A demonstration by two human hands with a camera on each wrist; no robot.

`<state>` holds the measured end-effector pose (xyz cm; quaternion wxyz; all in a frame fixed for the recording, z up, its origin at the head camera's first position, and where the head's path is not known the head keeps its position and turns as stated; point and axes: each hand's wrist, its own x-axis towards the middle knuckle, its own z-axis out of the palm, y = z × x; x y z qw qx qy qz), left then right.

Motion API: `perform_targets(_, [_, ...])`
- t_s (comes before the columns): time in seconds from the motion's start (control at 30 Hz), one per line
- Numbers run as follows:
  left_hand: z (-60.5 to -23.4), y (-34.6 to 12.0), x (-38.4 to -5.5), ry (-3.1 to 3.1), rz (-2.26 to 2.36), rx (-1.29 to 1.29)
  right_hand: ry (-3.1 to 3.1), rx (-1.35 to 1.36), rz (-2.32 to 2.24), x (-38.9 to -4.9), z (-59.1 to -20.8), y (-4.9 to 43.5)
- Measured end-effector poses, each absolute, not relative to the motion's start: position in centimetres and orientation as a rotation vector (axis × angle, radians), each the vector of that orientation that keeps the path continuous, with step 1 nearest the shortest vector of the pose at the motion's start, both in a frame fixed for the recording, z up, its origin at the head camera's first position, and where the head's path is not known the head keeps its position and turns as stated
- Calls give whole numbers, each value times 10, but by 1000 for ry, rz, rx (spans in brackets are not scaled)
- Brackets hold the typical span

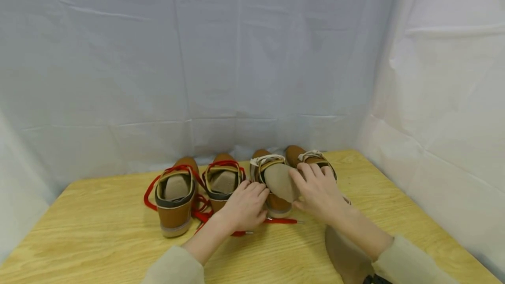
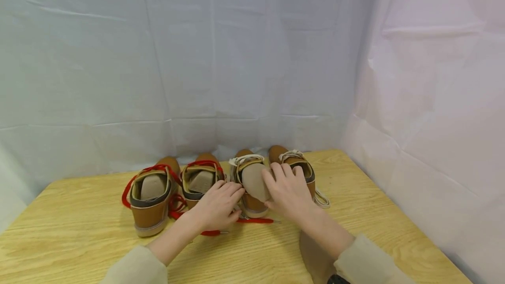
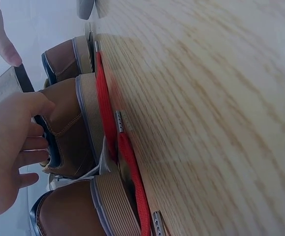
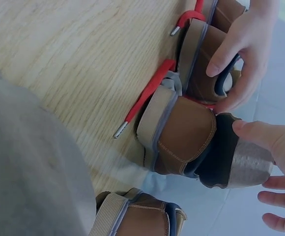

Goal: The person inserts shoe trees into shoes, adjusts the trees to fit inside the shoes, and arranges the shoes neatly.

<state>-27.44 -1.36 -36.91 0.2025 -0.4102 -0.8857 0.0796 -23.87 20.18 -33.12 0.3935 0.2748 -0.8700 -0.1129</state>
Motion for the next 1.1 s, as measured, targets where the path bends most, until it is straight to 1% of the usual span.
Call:
perform_targets(0.6, [-369,-14,-275,-2447,230,-1163,-2243,692,-265,-243,-317,197])
perform_targets(1.1, [-373,-14,-277,-2433,139,-1164,-2325,689,-229,-245,-310,196])
